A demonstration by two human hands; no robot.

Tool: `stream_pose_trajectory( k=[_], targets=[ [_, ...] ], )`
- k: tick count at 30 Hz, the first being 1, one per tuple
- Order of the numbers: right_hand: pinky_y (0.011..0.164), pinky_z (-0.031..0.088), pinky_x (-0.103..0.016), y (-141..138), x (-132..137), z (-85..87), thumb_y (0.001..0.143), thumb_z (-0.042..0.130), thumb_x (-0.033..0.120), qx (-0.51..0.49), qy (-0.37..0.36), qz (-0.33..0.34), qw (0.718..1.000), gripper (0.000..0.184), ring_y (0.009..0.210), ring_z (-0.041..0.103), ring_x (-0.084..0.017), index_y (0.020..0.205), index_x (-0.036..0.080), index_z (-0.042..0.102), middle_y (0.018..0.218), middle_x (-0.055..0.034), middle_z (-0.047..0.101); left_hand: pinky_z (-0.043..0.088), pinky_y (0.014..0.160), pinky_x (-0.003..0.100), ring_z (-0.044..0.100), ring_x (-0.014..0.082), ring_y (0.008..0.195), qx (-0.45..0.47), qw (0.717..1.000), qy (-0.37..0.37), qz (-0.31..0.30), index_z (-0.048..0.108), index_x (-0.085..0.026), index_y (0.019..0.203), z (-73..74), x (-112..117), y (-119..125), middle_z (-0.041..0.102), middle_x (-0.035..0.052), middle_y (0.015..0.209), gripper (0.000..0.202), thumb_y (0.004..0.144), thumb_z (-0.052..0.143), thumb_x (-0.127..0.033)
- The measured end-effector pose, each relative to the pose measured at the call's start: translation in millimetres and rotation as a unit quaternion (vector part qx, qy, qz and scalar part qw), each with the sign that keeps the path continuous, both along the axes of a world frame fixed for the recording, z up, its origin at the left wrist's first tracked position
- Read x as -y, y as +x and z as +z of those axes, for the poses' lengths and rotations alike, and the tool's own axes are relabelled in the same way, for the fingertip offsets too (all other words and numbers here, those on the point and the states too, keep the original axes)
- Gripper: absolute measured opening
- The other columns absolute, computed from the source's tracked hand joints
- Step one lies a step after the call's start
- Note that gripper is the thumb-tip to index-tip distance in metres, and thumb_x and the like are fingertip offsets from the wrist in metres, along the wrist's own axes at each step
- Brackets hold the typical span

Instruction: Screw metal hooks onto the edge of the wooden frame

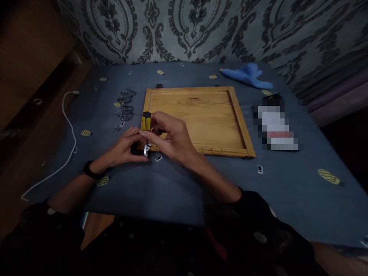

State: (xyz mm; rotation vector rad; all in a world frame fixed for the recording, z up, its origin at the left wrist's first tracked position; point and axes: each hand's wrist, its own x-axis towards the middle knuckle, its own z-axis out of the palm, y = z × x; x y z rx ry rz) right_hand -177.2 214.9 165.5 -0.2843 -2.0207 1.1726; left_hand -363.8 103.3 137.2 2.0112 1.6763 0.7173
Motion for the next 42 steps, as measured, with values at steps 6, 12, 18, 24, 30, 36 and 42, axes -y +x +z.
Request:
stream_pose_trajectory(
  k=[6, 12, 18, 24, 30, 36, 42],
  targets=[
    [0.061, 0.047, -0.027, 0.9, -4.7, 5.3, 0.093, 0.075, 0.035, -0.003, 0.048, 0.039, 0.998, 0.020, 0.065, 0.058, -0.011, 0.084, 0.020, 0.066, 0.077, 0.0015, 0.061, 0.043, 0.091, 0.036, 0.052, 0.0230, 0.099, -0.001, 1.000, 0.000, -0.002, 0.062, -0.019, 0.093, -0.7, -0.7, -0.9, 0.060, 0.0039, 0.105, 0.045, 0.078, 0.082, -0.056],
    [0.057, 0.046, -0.027, -1.4, 0.1, 3.3, 0.090, 0.077, 0.046, -0.009, 0.016, 0.011, 1.000, 0.033, 0.061, 0.056, -0.011, 0.078, 0.021, 0.057, 0.071, 0.0040, 0.058, 0.044, 0.091, 0.038, 0.053, 0.0244, 0.100, 0.005, 1.000, 0.003, -0.001, 0.063, -0.019, 0.095, -2.1, -0.5, -0.7, 0.061, 0.0054, 0.105, 0.047, 0.078, 0.080, -0.059],
    [0.056, 0.046, -0.027, -3.6, 7.5, -0.2, 0.088, 0.079, 0.041, -0.040, 0.016, -0.014, 0.999, 0.034, 0.059, 0.054, -0.011, 0.074, 0.022, 0.054, 0.068, 0.0047, 0.055, 0.045, 0.090, 0.038, 0.053, 0.0242, 0.099, 0.006, 1.000, 0.006, 0.002, 0.062, -0.020, 0.093, -1.7, -0.3, -0.2, 0.061, 0.0046, 0.103, 0.047, 0.079, 0.080, -0.060],
    [0.051, 0.052, -0.029, -3.8, 11.4, 1.8, 0.085, 0.081, 0.048, -0.074, -0.093, -0.068, 0.991, 0.033, 0.056, 0.059, -0.012, 0.084, 0.026, 0.057, 0.072, 0.0046, 0.059, 0.044, 0.092, 0.038, 0.053, 0.0249, 0.099, 0.001, 1.000, 0.006, 0.001, 0.062, -0.019, 0.093, -1.9, -0.3, -0.7, 0.061, 0.0053, 0.105, 0.048, 0.077, 0.081, -0.060],
    [0.052, 0.052, -0.030, -3.0, 6.7, -0.8, 0.084, 0.083, 0.045, -0.046, -0.072, -0.050, 0.995, 0.033, 0.057, 0.057, -0.012, 0.080, 0.026, 0.056, 0.070, 0.0039, 0.059, 0.045, 0.094, 0.039, 0.054, 0.0251, 0.102, 0.007, 1.000, 0.006, -0.001, 0.064, -0.020, 0.097, -1.6, 0.3, -0.8, 0.063, 0.0058, 0.109, 0.047, 0.078, 0.081, -0.059],
    [0.056, 0.054, -0.031, -3.9, 8.0, -5.2, 0.086, 0.081, 0.045, -0.037, -0.065, -0.044, 0.996, 0.036, 0.060, 0.057, -0.013, 0.078, 0.025, 0.052, 0.071, 0.0037, 0.057, 0.046, 0.093, 0.039, 0.054, 0.0257, 0.103, 0.000, 1.000, 0.004, 0.002, 0.063, -0.020, 0.096, 0.3, 0.4, 0.1, 0.063, 0.0059, 0.108, 0.045, 0.077, 0.083, -0.056],
    [0.057, 0.054, -0.030, -5.0, 7.7, -7.9, 0.086, 0.079, 0.050, -0.023, -0.062, -0.044, 0.997, 0.038, 0.062, 0.056, -0.013, 0.079, 0.025, 0.052, 0.071, 0.0034, 0.056, 0.045, 0.092, 0.039, 0.054, 0.0246, 0.099, -0.001, 1.000, 0.011, -0.003, 0.063, -0.020, 0.095, -1.4, 0.0, -0.4, 0.062, 0.0051, 0.104, 0.046, 0.077, 0.082, -0.058]
  ],
)
